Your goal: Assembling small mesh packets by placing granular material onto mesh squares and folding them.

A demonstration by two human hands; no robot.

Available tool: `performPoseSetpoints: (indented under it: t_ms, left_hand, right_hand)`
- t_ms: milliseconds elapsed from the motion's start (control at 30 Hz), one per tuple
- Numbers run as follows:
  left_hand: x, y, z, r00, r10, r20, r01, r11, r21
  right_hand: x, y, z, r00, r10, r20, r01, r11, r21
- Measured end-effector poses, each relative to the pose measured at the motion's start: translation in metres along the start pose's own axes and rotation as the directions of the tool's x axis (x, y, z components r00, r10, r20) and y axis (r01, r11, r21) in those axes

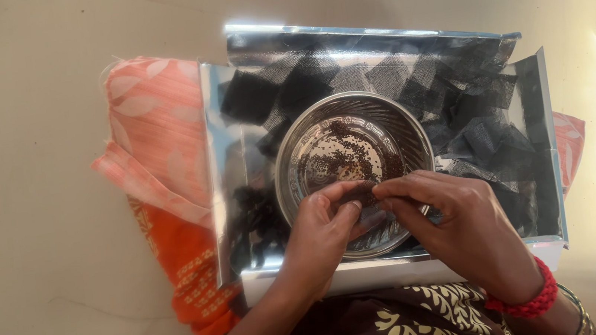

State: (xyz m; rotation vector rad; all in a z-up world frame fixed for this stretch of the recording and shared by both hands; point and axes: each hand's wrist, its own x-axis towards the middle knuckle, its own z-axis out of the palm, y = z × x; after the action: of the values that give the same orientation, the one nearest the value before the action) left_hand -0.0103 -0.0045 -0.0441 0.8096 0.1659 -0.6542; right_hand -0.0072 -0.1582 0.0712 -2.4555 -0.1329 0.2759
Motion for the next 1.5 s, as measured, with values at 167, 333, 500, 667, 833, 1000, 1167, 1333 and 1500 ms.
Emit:
performPoseSetpoints:
  t_ms: [167, 333, 500, 667, 833, 1000, 1167, 1333, 1500]
  left_hand:
    - [-0.002, 0.005, 0.002, 0.999, -0.029, -0.035, 0.029, 1.000, 0.007]
    - [-0.003, 0.007, 0.005, 0.998, -0.042, -0.051, 0.043, 0.999, 0.016]
    - [-0.002, 0.005, 0.003, 0.999, -0.017, -0.028, 0.017, 1.000, 0.005]
    - [-0.004, 0.011, 0.007, 1.000, -0.001, -0.030, 0.001, 1.000, -0.009]
    - [-0.006, 0.013, 0.013, 0.999, -0.011, -0.045, 0.011, 1.000, 0.007]
    - [-0.006, 0.014, 0.015, 0.996, -0.012, -0.090, 0.025, 0.989, 0.149]
    - [-0.004, 0.013, 0.017, 0.996, -0.011, -0.086, 0.024, 0.987, 0.160]
    - [-0.002, 0.013, 0.021, 0.997, -0.026, -0.070, 0.034, 0.993, 0.110]
    - [-0.001, 0.010, 0.022, 0.997, -0.007, -0.070, 0.016, 0.990, 0.139]
  right_hand:
    - [0.002, 0.004, 0.003, 0.998, -0.065, 0.003, 0.065, 0.998, -0.006]
    - [0.002, 0.013, 0.009, 0.972, -0.228, 0.053, 0.232, 0.969, -0.090]
    - [0.003, 0.020, 0.002, 0.989, -0.148, 0.027, 0.149, 0.986, -0.071]
    - [0.001, 0.019, -0.007, 0.988, -0.149, 0.037, 0.151, 0.988, -0.039]
    - [-0.002, 0.034, 0.009, 0.996, 0.091, -0.019, -0.083, 0.960, 0.269]
    - [0.001, 0.029, 0.011, 0.995, 0.090, -0.046, -0.079, 0.974, 0.212]
    - [0.000, 0.039, 0.008, 0.997, 0.059, -0.053, -0.045, 0.969, 0.243]
    - [-0.001, 0.042, 0.007, 0.993, 0.091, -0.080, -0.067, 0.962, 0.265]
    - [-0.001, 0.046, 0.010, 0.993, 0.080, -0.088, -0.058, 0.971, 0.233]
